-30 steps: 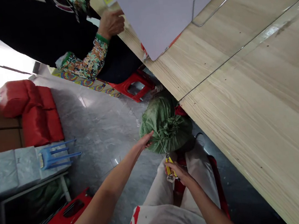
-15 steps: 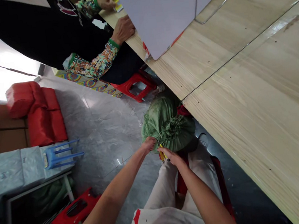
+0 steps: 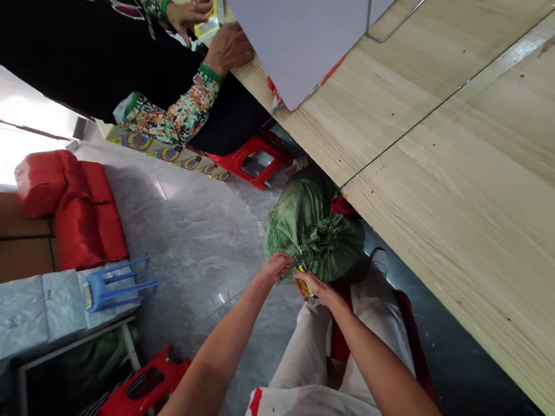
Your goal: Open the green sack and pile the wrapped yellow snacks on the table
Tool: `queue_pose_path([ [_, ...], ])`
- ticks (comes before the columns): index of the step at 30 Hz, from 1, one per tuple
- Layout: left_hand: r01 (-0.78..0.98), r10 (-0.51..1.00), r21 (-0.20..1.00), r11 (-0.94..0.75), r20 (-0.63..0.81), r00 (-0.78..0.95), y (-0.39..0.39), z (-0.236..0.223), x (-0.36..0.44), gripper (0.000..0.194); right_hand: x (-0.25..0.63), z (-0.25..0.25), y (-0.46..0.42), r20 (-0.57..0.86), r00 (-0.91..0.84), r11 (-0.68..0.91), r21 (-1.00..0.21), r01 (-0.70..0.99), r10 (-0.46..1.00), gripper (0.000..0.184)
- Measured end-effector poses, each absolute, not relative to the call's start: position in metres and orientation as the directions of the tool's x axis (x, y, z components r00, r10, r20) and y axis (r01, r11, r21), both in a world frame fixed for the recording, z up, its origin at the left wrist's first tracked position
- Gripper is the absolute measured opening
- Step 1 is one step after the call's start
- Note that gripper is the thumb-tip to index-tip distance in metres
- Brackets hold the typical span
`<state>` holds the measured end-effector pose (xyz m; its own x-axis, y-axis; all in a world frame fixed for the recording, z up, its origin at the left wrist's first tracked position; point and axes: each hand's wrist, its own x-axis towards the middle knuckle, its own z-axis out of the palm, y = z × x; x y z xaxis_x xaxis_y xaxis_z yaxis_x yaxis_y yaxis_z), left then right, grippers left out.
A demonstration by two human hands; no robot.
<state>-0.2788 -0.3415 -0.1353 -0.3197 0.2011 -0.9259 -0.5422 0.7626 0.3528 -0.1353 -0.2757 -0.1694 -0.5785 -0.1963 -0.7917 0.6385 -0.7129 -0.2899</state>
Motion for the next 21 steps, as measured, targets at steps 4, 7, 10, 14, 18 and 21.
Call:
queue_pose_path([
  [4,-0.571,0.266,0.409,0.712,-0.909,-0.319,-0.34,-0.132,-0.279,0.04,-0.14,-0.165,-0.269,-0.778,-0.595,-0.725,-0.29,0.625,-0.202,0.024],
  [7,-0.59,0.3,0.436,0.679,-0.899,-0.319,-0.338,-0.131,-0.273,0.039,-0.142,-0.161,-0.264,-0.777,-0.596,-0.737,-0.278,0.616,-0.205,0.024],
  [10,-0.611,0.331,0.445,0.655,-0.896,-0.297,-0.337,-0.128,-0.267,0.04,-0.144,-0.161,-0.258,-0.777,-0.587,-0.736,-0.258,0.625,-0.226,0.024],
  [14,-0.631,0.359,0.459,0.625,-0.887,-0.29,-0.341,-0.126,-0.265,0.043,-0.144,-0.163,-0.254,-0.792,-0.564,-0.725,-0.246,0.644,-0.232,0.022],
  [18,-0.631,0.373,0.477,0.612,-0.878,-0.301,-0.349,-0.125,-0.269,0.045,-0.141,-0.159,-0.255,-0.805,-0.549,-0.722,-0.239,0.649,-0.227,0.021],
  [21,-0.631,0.387,0.481,0.609,-0.874,-0.293,-0.352,-0.124,-0.269,0.043,-0.142,-0.157,-0.257,-0.801,-0.543,-0.718,-0.223,0.659,-0.25,0.021],
])
